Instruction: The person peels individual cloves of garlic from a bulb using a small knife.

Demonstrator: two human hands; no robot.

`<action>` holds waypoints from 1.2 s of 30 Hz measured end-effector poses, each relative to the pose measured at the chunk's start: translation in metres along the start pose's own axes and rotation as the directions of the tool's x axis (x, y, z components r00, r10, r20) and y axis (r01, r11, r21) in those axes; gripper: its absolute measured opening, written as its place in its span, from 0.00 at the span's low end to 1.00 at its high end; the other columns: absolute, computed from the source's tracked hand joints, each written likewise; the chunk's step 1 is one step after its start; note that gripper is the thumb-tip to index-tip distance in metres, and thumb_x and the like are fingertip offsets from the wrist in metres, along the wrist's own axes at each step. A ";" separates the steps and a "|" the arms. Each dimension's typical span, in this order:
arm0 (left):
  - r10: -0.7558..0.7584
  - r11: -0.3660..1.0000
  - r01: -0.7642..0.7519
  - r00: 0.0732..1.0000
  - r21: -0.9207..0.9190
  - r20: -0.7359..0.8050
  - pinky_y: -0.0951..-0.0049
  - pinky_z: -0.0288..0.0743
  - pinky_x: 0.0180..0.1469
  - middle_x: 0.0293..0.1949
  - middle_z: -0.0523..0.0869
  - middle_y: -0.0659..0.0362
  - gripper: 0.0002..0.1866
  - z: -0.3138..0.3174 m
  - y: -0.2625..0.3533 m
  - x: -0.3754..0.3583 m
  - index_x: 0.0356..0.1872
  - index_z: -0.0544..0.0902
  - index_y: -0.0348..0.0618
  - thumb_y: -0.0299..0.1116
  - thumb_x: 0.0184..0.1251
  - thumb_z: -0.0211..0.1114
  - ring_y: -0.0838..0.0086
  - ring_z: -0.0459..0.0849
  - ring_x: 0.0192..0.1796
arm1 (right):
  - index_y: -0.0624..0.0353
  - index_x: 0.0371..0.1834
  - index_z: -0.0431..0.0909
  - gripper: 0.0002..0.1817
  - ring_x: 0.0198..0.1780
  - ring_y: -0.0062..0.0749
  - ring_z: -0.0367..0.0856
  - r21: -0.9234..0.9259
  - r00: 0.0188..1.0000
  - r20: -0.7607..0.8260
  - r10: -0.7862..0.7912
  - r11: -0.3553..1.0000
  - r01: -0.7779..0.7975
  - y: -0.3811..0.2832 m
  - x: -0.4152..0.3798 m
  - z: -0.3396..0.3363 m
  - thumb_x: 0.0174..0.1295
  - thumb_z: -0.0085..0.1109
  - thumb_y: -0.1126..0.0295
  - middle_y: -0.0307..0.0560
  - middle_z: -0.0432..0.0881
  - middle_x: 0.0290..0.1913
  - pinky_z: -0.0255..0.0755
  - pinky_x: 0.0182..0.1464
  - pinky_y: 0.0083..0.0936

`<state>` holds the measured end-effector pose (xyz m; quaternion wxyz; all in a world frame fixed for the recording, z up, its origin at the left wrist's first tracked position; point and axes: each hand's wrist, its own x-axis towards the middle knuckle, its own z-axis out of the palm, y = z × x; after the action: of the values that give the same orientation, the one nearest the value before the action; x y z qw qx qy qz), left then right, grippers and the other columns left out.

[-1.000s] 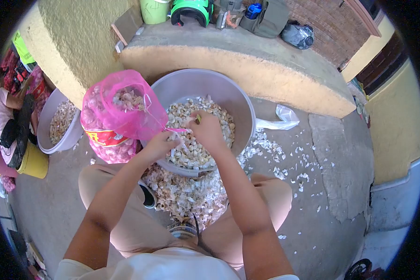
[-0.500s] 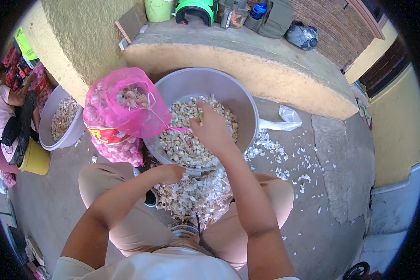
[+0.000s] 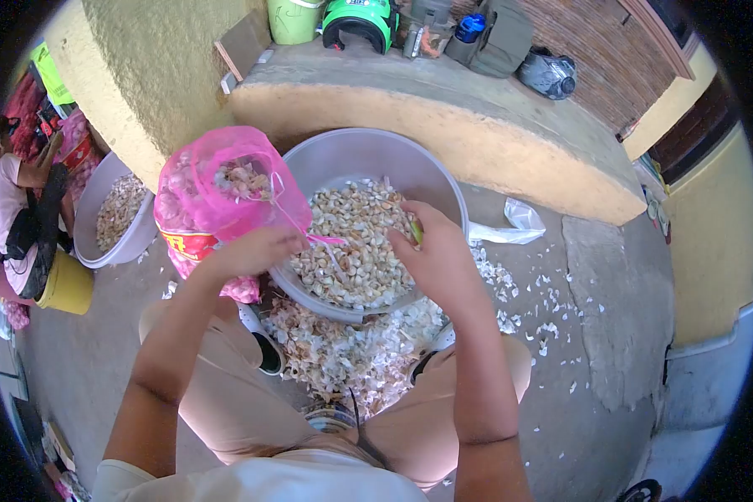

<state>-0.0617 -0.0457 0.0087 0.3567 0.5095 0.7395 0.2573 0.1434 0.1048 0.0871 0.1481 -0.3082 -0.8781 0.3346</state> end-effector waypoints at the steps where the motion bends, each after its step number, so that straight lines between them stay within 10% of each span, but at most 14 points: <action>1: -0.031 0.991 0.022 0.997 -0.129 -0.065 0.69 0.67 0.49 0.41 0.79 0.54 0.18 -0.009 -0.001 0.002 0.43 0.76 0.39 0.42 0.62 0.50 0.68 0.76 0.44 | 0.66 0.46 0.70 0.20 0.42 0.46 0.75 -0.021 1.000 -0.027 -0.011 1.000 0.010 0.004 0.000 0.002 0.51 0.56 0.66 0.56 0.76 0.38 0.67 0.46 0.30; 3: -0.112 0.923 0.036 0.978 -0.383 -0.177 0.71 0.68 0.47 0.39 0.79 0.57 0.16 -0.028 -0.003 0.010 0.41 0.77 0.39 0.41 0.62 0.50 0.72 0.76 0.43 | 0.66 0.46 0.70 0.20 0.44 0.46 0.74 -0.028 0.999 -0.045 -0.003 1.000 0.001 0.008 0.001 0.004 0.51 0.55 0.68 0.58 0.75 0.41 0.65 0.48 0.29; 7: -0.047 0.991 -0.002 0.933 -0.133 -0.357 0.74 0.68 0.41 0.36 0.79 0.58 0.11 -0.070 -0.078 0.059 0.37 0.77 0.39 0.32 0.58 0.50 0.73 0.76 0.38 | 0.67 0.49 0.68 0.20 0.46 0.49 0.70 0.012 0.997 -0.072 -0.030 0.999 0.031 0.012 0.002 0.004 0.50 0.52 0.73 0.59 0.70 0.44 0.63 0.51 0.28; 10: -0.166 0.959 0.049 0.895 -0.279 -0.415 0.71 0.70 0.33 0.30 0.81 0.55 0.12 -0.084 -0.119 0.088 0.35 0.80 0.39 0.29 0.53 0.50 0.68 0.78 0.30 | 0.68 0.49 0.67 0.21 0.46 0.50 0.69 -0.003 0.994 -0.097 -0.058 0.998 0.058 0.014 0.004 0.009 0.50 0.50 0.75 0.59 0.67 0.43 0.62 0.51 0.29; 13: -0.041 0.990 0.091 0.921 0.111 -0.388 0.68 0.71 0.34 0.33 0.81 0.50 0.12 -0.096 -0.150 0.107 0.36 0.79 0.38 0.29 0.53 0.50 0.64 0.79 0.32 | 0.69 0.48 0.67 0.19 0.45 0.50 0.69 -0.026 0.996 -0.066 -0.063 0.998 0.062 0.023 0.008 0.016 0.51 0.49 0.75 0.59 0.67 0.42 0.63 0.49 0.30; 16: -0.244 0.867 0.455 0.740 0.200 -0.626 0.64 0.72 0.39 0.38 0.80 0.47 0.14 -0.096 -0.181 0.120 0.38 0.79 0.37 0.32 0.55 0.50 0.61 0.80 0.38 | 0.67 0.47 0.68 0.16 0.43 0.49 0.70 -0.008 0.988 -0.007 -0.156 0.988 0.156 0.025 0.012 0.018 0.55 0.49 0.75 0.58 0.69 0.40 0.63 0.47 0.31; 28: -0.570 0.564 0.740 0.670 0.367 -0.476 0.66 0.67 0.54 0.46 0.78 0.48 0.20 -0.149 -0.230 0.098 0.49 0.73 0.38 0.38 0.62 0.42 0.59 0.77 0.48 | 0.61 0.43 0.72 0.11 0.39 0.49 0.73 -0.089 0.970 0.196 -0.142 0.983 0.162 0.030 0.017 0.025 0.58 0.48 0.71 0.55 0.74 0.36 0.66 0.41 0.35; 36: -0.361 0.620 0.675 0.698 0.400 -0.619 0.65 0.68 0.51 0.48 0.77 0.51 0.20 -0.162 -0.296 0.115 0.50 0.73 0.41 0.39 0.62 0.44 0.60 0.77 0.47 | 0.60 0.43 0.72 0.11 0.39 0.48 0.73 -0.137 0.963 0.243 -0.119 0.978 0.155 0.031 0.023 0.023 0.58 0.48 0.71 0.54 0.74 0.35 0.66 0.41 0.35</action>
<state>-0.3843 -0.0438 -0.1434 0.0408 0.2688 0.9623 0.0078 0.1285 0.1259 0.0505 0.0425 -0.2157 -0.9320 0.2880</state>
